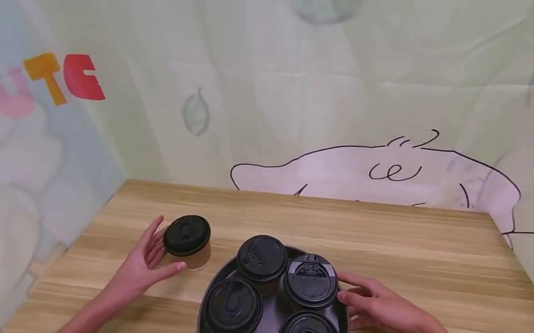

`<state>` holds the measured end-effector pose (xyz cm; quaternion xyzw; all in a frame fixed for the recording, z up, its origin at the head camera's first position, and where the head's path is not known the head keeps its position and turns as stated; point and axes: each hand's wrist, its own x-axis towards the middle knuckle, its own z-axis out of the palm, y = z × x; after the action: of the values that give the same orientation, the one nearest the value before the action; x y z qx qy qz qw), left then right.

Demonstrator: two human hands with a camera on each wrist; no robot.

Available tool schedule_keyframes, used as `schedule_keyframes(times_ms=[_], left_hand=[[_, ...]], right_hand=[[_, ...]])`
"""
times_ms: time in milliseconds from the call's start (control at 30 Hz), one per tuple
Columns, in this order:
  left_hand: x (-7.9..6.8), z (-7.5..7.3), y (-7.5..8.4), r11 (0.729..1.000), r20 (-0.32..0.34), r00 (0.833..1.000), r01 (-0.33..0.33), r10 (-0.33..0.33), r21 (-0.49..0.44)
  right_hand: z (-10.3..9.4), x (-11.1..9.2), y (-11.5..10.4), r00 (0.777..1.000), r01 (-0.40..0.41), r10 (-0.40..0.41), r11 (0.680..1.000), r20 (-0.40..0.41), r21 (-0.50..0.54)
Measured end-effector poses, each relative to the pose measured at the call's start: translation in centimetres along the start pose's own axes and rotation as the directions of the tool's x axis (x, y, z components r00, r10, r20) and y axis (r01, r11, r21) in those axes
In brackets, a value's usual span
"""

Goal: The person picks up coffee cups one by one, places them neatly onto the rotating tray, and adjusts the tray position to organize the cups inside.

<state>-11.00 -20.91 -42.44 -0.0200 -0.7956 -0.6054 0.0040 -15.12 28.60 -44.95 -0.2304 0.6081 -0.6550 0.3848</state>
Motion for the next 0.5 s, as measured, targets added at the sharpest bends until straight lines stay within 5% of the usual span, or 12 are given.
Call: schedule_keyframes(times_ms=[167, 500], left_hand=[[1.8, 1.0, 0.2, 0.984, -0.024, 0.991, -0.124, 0.128, 0.124], [4.2, 3.3, -1.2, 0.943, -0.143, 0.958, -0.206, 0.249, 0.261]], right_hand=[[0.0, 0.0, 0.2, 1.000, -0.002, 0.002, 1.000, -0.009, 0.014], [0.2, 0.1, 0.2, 1.000, 0.004, -0.004, 1.000, -0.019, -0.004]])
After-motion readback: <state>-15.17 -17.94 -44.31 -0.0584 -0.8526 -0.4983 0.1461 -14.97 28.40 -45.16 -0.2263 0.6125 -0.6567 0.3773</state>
